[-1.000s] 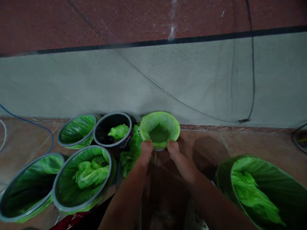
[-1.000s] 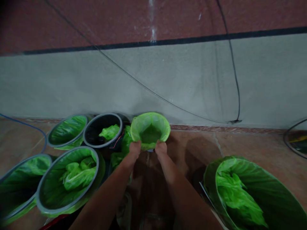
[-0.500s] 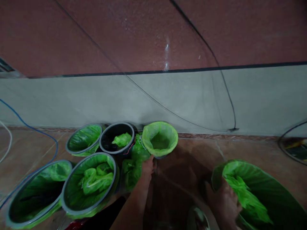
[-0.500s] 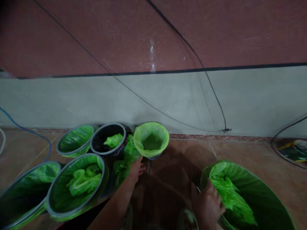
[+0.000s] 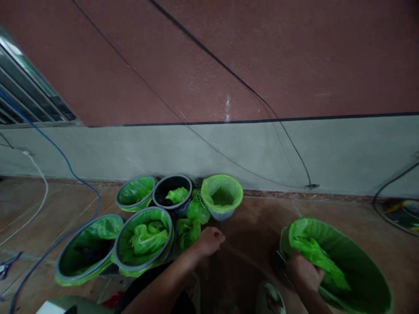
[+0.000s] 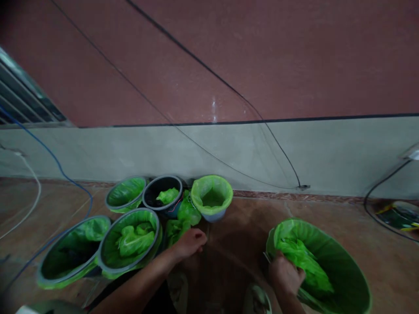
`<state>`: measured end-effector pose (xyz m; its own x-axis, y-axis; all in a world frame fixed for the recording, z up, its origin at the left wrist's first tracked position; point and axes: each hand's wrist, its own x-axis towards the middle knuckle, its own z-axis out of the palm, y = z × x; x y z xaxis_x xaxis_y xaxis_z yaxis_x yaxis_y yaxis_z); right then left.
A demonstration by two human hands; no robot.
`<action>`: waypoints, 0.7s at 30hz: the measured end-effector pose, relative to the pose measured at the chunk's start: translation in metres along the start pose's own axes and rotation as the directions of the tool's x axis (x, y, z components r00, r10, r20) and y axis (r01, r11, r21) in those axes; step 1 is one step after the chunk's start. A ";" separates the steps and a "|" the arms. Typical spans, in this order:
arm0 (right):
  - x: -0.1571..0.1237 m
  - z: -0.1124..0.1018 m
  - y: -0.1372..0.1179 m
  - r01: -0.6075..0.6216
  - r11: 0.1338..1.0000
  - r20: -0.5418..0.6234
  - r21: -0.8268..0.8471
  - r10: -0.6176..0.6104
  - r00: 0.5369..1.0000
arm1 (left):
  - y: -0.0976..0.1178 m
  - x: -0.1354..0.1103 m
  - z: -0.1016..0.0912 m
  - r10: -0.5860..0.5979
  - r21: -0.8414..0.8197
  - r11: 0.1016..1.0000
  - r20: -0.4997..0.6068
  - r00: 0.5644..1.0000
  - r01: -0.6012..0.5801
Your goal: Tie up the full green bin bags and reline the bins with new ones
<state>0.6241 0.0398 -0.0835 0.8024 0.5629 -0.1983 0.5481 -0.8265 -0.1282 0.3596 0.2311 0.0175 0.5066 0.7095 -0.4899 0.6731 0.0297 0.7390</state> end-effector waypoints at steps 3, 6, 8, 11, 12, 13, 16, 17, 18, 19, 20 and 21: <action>-0.009 -0.010 -0.014 0.099 0.995 -0.007 -0.018 -0.099 0.995 | 0.007 -0.017 -0.015 0.084 0.035 0.996 0.063 0.994 -0.087; -0.033 -0.010 -0.039 0.273 0.961 0.010 -0.052 -0.273 0.962 | 0.004 -0.021 -0.020 0.072 0.067 0.995 0.039 0.997 -0.075; -0.056 -0.002 -0.059 0.378 0.923 -0.018 -0.074 -0.381 0.925 | 0.000 -0.016 -0.019 0.060 0.140 0.988 -0.009 0.998 -0.058; -0.095 0.013 -0.086 0.562 0.824 -0.043 -0.075 -0.566 0.823 | 0.000 -0.006 -0.017 0.062 0.271 0.962 -0.073 0.995 -0.040; -0.107 0.018 -0.093 0.597 0.799 -0.043 -0.072 -0.600 0.799 | 0.002 -0.003 -0.017 0.074 0.308 0.950 -0.075 0.994 -0.048; -0.118 0.022 -0.099 0.620 0.782 -0.037 -0.066 -0.623 0.782 | 0.004 -0.001 -0.017 0.091 0.343 0.937 -0.068 0.994 -0.062; -0.141 0.035 -0.106 0.662 0.749 -0.030 -0.003 -0.662 0.749 | 0.013 0.001 -0.021 0.118 0.439 0.894 -0.045 0.992 -0.087; -0.145 0.040 -0.106 0.678 0.734 -0.038 0.023 -0.678 0.735 | 0.015 0.001 -0.022 0.120 0.467 0.880 -0.046 0.992 -0.085; -0.149 0.047 -0.106 0.692 0.720 -0.053 0.045 -0.690 0.722 | 0.017 0.001 -0.024 0.116 0.491 0.868 -0.048 0.992 -0.078; -0.152 0.056 -0.106 0.711 0.701 -0.067 0.057 -0.708 0.703 | 0.019 0.000 -0.027 0.109 0.511 0.857 -0.048 0.993 -0.069; -0.154 0.065 -0.106 0.734 0.676 -0.075 0.060 -0.731 0.679 | 0.020 0.000 -0.029 0.102 0.526 0.848 -0.045 0.994 -0.063; -0.157 0.075 -0.106 0.759 0.649 -0.072 0.055 -0.755 0.651 | 0.020 0.000 -0.031 0.094 0.539 0.840 -0.040 0.995 -0.058</action>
<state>0.4227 0.0386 -0.1120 0.1254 0.9914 0.0373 0.9515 -0.1095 -0.2875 0.3567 0.2537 0.0463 0.5457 0.7369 -0.3990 0.8267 -0.3955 0.4002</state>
